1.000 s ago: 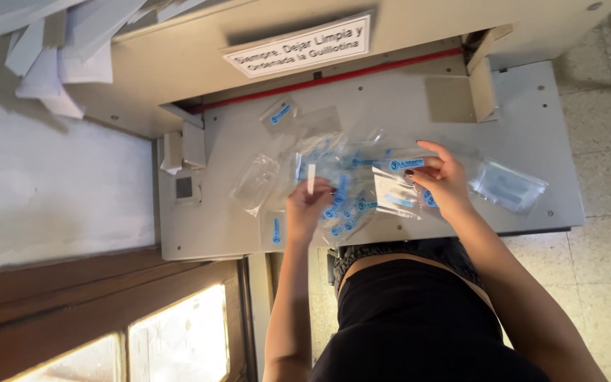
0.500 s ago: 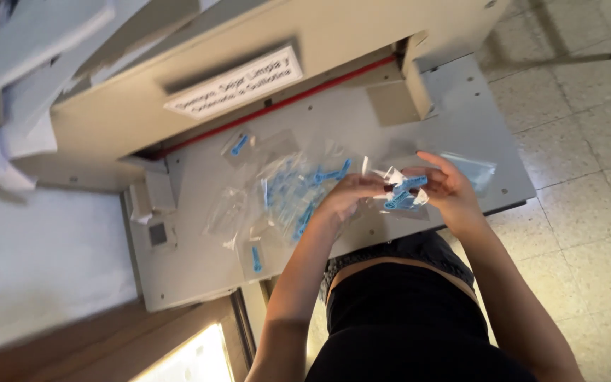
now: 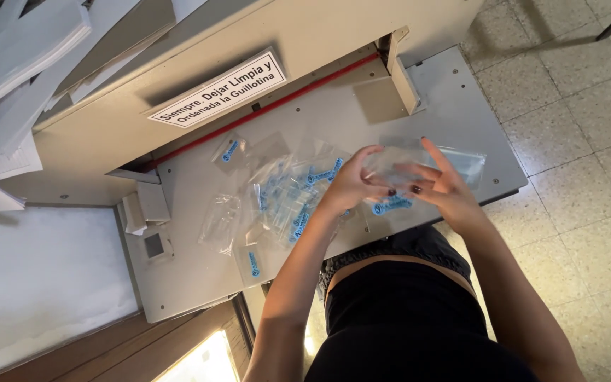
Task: The person places small white folded items into clear plastic bags with blue labels on a paper cutter table. They seal each bag and set it aside, repeating the process for multiple items.
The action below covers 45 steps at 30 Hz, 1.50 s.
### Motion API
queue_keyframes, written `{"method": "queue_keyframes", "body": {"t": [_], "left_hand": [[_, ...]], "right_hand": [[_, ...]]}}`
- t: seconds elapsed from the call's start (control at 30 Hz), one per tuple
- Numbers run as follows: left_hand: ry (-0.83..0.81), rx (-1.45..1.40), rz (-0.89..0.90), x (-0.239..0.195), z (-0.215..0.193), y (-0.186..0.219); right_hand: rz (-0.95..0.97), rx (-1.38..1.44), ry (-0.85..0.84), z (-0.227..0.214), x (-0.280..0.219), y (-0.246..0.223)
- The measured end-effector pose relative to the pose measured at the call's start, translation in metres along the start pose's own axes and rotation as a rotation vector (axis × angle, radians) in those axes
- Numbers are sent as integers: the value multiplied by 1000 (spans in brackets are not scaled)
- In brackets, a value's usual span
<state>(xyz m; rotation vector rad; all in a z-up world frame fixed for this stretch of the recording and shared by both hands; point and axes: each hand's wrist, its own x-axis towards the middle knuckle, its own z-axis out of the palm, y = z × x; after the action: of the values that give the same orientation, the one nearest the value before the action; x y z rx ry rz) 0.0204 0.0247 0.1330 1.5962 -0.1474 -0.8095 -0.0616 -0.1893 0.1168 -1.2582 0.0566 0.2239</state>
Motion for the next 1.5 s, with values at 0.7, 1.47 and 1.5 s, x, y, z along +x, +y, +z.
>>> {"method": "queue_keyframes", "body": {"t": [0.7, 1.47, 1.5], "left_hand": [[-170, -593, 65, -41, -4, -42], [129, 675, 361, -78, -55, -67], [258, 534, 343, -83, -63, -76]], "right_hand": [[-46, 113, 33, 9, 18, 10], [-85, -691, -85, 23, 3, 78], [-135, -717, -56, 25, 4, 78]]}}
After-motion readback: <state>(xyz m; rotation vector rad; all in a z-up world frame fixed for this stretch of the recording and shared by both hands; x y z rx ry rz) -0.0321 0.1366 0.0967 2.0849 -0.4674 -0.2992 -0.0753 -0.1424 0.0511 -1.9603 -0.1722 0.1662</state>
